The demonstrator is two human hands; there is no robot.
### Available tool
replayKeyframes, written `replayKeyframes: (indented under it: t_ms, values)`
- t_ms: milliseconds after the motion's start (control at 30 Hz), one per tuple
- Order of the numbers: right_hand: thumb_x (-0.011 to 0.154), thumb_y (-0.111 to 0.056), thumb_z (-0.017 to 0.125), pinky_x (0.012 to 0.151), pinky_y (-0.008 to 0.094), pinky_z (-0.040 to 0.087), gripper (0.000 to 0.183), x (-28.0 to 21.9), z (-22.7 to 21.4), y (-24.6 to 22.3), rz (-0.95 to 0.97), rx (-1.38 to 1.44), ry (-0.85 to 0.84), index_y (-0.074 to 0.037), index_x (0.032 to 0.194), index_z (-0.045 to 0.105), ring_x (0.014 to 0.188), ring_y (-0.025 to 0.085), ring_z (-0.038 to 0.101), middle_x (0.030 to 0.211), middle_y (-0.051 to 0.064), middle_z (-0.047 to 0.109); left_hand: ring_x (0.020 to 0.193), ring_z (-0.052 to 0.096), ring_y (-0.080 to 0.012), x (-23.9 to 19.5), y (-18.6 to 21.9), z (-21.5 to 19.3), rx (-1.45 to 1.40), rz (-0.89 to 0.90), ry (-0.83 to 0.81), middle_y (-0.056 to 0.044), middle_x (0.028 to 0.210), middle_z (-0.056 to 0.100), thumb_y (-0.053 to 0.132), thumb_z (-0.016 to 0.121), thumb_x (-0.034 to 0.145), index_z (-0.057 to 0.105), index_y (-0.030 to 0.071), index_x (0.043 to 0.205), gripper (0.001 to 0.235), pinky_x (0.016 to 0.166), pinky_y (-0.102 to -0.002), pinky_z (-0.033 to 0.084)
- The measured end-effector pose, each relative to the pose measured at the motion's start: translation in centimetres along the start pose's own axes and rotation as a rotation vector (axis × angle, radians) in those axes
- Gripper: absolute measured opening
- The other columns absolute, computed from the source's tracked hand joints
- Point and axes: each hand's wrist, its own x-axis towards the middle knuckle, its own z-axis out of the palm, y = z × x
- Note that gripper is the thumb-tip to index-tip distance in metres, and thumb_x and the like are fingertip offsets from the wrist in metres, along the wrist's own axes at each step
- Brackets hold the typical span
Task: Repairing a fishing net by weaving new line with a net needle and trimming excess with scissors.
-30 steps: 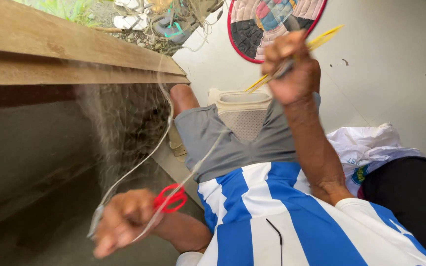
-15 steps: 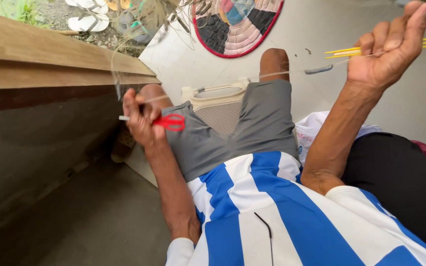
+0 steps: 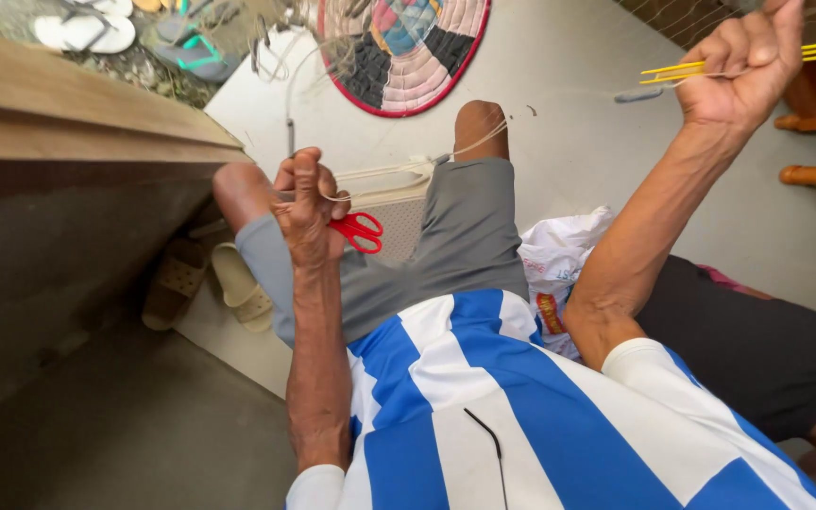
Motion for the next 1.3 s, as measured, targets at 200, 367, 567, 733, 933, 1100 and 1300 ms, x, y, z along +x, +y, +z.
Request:
replayKeyframes:
  t_ms: [200, 367, 567, 733, 933, 1100, 1300]
  values:
    - [0.116, -0.029, 0.067, 0.071, 0.025, 0.007, 0.016, 1.1, -0.7, -2.3, 0.060, 0.065, -0.069, -0.019, 0.104, 0.069, 0.067, 0.005, 0.012, 0.066, -0.016, 0.032, 0.056, 0.050, -0.0109, -1.7, -0.2, 1.3, -0.007, 0.062, 0.009, -0.007, 0.076, 0.064, 0.024, 0.072, 0.106, 0.072, 0.003, 0.110, 0.021, 0.043, -0.024, 0.037]
    - [0.101, -0.044, 0.074, 0.056, 0.025, 0.017, 0.027, -3.8, 10.5, 4.9, -0.138, -0.383, 0.137, -0.020, 0.114, 0.073, 0.058, 0.005, 0.020, 0.066, -0.012, 0.027, 0.052, 0.041, -0.0053, -1.0, 0.9, 0.8, 0.009, 0.054, 0.145, -0.008, 0.086, 0.068, 0.033, 0.071, 0.105, 0.073, 0.008, 0.108, 0.025, 0.043, -0.021, 0.035]
    - [0.100, -0.034, 0.078, 0.047, 0.020, 0.027, 0.020, -9.1, 16.0, 15.6, -0.242, -0.748, 0.369, -0.017, 0.101, 0.069, 0.049, 0.004, 0.036, 0.071, -0.004, 0.057, 0.047, 0.039, -0.0034, -2.9, 0.5, 3.3, 0.287, -0.058, 0.084, -0.008, 0.107, 0.073, 0.033, 0.065, 0.105, 0.071, 0.009, 0.110, 0.026, 0.038, -0.020, 0.030]
    - [0.111, -0.024, 0.067, 0.045, 0.017, 0.032, 0.010, -13.2, 15.6, 23.7, -0.051, -0.665, 0.173, -0.014, 0.111, 0.065, 0.048, 0.005, 0.037, 0.072, 0.007, 0.062, 0.092, 0.069, -0.0221, -6.0, -0.5, 9.3, 0.281, 0.040, -0.309, -0.018, 0.097, 0.072, 0.012, 0.069, 0.106, 0.072, 0.003, 0.078, 0.030, 0.089, -0.036, 0.057]
    - [0.107, -0.018, 0.069, 0.045, 0.012, 0.040, 0.011, -16.8, 21.4, 31.0, 0.206, -0.401, 0.080, -0.010, 0.101, 0.065, 0.045, 0.004, 0.047, 0.070, 0.009, 0.070, 0.055, 0.049, -0.0011, -7.2, 2.2, 9.4, 0.420, 0.174, -0.200, -0.003, 0.085, 0.058, 0.023, 0.061, 0.114, 0.076, 0.006, 0.131, 0.029, 0.051, -0.019, 0.049]
    - [0.105, -0.026, 0.069, 0.053, 0.017, 0.038, 0.019, -15.4, 22.4, 35.9, 0.567, 0.084, -0.043, -0.011, 0.115, 0.063, 0.066, 0.005, 0.046, 0.090, 0.003, 0.069, 0.045, 0.044, -0.0134, -10.6, 6.3, 7.1, 0.430, 0.697, -0.068, -0.018, 0.081, 0.051, 0.029, 0.048, 0.114, 0.073, -0.015, 0.102, 0.052, 0.041, -0.026, 0.040]
    - [0.106, -0.035, 0.069, 0.053, 0.015, 0.037, 0.016, -9.9, 23.3, 36.1, 0.513, 0.149, -0.116, -0.022, 0.101, 0.062, 0.069, 0.003, 0.045, 0.082, -0.009, 0.065, 0.046, 0.038, -0.0076, -15.8, 9.2, -1.9, 0.371, 0.753, -0.036, -0.008, 0.073, 0.047, 0.041, 0.025, 0.121, 0.061, 0.003, 0.088, 0.061, 0.041, -0.022, 0.040]
